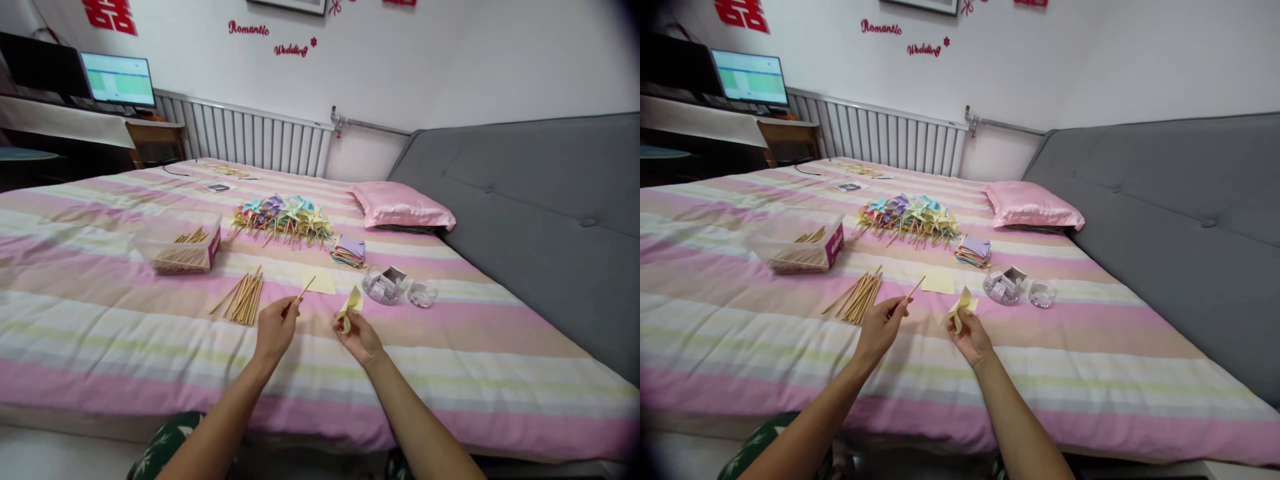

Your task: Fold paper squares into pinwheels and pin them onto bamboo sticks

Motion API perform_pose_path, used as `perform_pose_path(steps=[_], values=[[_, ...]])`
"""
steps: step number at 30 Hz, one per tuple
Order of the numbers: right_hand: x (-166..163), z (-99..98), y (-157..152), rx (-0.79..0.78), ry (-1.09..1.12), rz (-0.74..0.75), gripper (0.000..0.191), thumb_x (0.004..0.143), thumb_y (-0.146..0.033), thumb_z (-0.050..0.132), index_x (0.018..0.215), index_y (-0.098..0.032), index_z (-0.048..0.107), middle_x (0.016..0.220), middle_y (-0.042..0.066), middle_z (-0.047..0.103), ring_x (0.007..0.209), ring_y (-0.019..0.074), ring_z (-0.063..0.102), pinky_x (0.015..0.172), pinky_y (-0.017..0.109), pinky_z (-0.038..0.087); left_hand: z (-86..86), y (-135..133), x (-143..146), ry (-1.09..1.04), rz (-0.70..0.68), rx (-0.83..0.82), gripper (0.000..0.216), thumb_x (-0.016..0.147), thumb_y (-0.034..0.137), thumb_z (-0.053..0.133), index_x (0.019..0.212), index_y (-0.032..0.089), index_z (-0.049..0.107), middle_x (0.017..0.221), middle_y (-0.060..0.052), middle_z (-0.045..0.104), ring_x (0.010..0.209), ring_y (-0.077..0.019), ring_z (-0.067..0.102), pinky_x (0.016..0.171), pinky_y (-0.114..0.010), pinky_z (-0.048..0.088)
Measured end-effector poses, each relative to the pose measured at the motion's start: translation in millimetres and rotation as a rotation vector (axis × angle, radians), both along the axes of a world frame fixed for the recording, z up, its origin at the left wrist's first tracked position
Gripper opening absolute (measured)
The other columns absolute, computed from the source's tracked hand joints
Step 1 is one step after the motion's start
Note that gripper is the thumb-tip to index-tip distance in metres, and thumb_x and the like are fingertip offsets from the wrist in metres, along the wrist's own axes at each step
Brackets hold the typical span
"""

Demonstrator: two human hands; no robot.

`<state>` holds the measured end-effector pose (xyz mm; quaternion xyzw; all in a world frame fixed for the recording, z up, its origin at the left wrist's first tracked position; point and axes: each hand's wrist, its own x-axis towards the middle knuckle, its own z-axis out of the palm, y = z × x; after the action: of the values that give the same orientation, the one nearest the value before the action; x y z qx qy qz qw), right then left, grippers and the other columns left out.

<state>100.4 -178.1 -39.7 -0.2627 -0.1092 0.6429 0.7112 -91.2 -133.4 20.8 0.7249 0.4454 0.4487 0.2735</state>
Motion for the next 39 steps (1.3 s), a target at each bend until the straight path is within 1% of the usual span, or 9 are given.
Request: perform_pose_path(steps=[4, 7, 10, 15, 19, 22, 28, 32, 39], values=[[-16, 21.9, -10, -0.004, -0.025, -0.020, 0.014, 0.063, -0.017, 0.076, 0.071, -0.019, 0.064, 0.068, -0.002, 0.064, 0.064, 0.0093, 0.058, 0.059, 0.021, 0.048, 10.2, -11, -3, -0.172, -0.085, -0.266, 0.032, 0.080, 0.038, 0.051, 0.088, 0.013, 0.071, 0.069, -0.004, 0.066, 0.058, -0.0141, 0.055, 0.053, -0.023, 0.040], [-29, 39.1, -20, 0.060, -0.228, 0.011, 0.019, 0.061, -0.023, 0.079, 0.072, -0.017, 0.065, 0.068, -0.001, 0.064, 0.062, 0.0089, 0.055, 0.061, 0.020, 0.046, 15.1, -14, -6, -0.248, -0.142, -0.415, 0.033, 0.078, 0.039, 0.054, 0.087, 0.013, 0.071, 0.068, -0.005, 0.065, 0.053, -0.0116, 0.049, 0.049, -0.022, 0.037], [-33, 48.9, -27, 0.148, -0.474, -0.012, 0.022, 0.062, -0.028, 0.078, 0.077, -0.018, 0.065, 0.073, 0.000, 0.064, 0.068, 0.0116, 0.056, 0.064, 0.023, 0.045, 20.9, -17, -9, -0.267, -0.179, -0.450, 0.030, 0.075, 0.038, 0.058, 0.086, 0.013, 0.072, 0.071, -0.006, 0.067, 0.056, -0.0117, 0.050, 0.051, -0.022, 0.039], [-28, 53.4, -32, 0.317, -0.984, -0.089, 0.015, 0.075, -0.034, 0.066, 0.079, -0.020, 0.065, 0.079, 0.003, 0.063, 0.074, 0.0164, 0.058, 0.068, 0.029, 0.045, 26.1, -17, -12, -0.189, -0.247, -0.302, 0.024, 0.076, 0.033, 0.060, 0.088, 0.016, 0.072, 0.076, -0.005, 0.069, 0.063, -0.0133, 0.055, 0.055, -0.022, 0.041], [-24, 58.1, -34, 0.437, -1.460, -0.327, 0.004, 0.080, -0.024, 0.061, 0.080, -0.022, 0.064, 0.079, 0.003, 0.065, 0.081, 0.0183, 0.059, 0.078, 0.033, 0.042, 24.5, -13, -14, 0.029, -0.225, -0.057, 0.022, 0.080, 0.029, 0.055, 0.089, 0.018, 0.072, 0.070, -0.003, 0.067, 0.060, -0.0130, 0.054, 0.055, -0.022, 0.040], [-22, 60.8, -37, 0.511, -1.693, -0.498, 0.008, 0.081, -0.018, 0.058, 0.084, -0.023, 0.064, 0.078, 0.002, 0.067, 0.082, 0.0184, 0.059, 0.080, 0.035, 0.040, 23.0, -10, -14, 0.159, -0.231, 0.049, 0.024, 0.082, 0.027, 0.051, 0.093, 0.019, 0.071, 0.072, -0.004, 0.069, 0.062, -0.0142, 0.057, 0.057, -0.023, 0.042], [-19, 61.0, -40, 0.440, -1.845, -0.738, 0.015, 0.080, -0.014, 0.057, 0.083, -0.025, 0.068, 0.088, 0.004, 0.060, 0.085, 0.0180, 0.056, 0.077, 0.034, 0.042, 24.7, -8, -14, 0.234, -0.313, -0.014, 0.023, 0.083, 0.029, 0.049, 0.094, 0.020, 0.068, 0.078, -0.003, 0.071, 0.064, -0.0149, 0.062, 0.058, -0.022, 0.045], [-18, 62.5, -40, 0.445, -1.893, -0.741, 0.016, 0.078, -0.014, 0.059, 0.082, -0.026, 0.069, 0.103, 0.006, 0.057, 0.092, 0.0201, 0.054, 0.079, 0.037, 0.042, 25.9, -5, -17, 0.198, -0.376, -0.128, 0.019, 0.083, 0.031, 0.050, 0.086, 0.018, 0.064, 0.073, -0.002, 0.069, 0.056, -0.0113, 0.058, 0.052, -0.020, 0.043], [-17, 62.7, -38, 0.521, -1.961, -0.719, 0.018, 0.078, -0.011, 0.059, 0.082, -0.026, 0.067, 0.104, 0.004, 0.062, 0.096, 0.0197, 0.056, 0.083, 0.038, 0.038, 26.5, 1, -20, 0.255, -0.380, -0.037, 0.018, 0.081, 0.029, 0.053, 0.080, 0.019, 0.068, 0.067, -0.001, 0.067, 0.055, -0.0112, 0.054, 0.050, -0.020, 0.039]])
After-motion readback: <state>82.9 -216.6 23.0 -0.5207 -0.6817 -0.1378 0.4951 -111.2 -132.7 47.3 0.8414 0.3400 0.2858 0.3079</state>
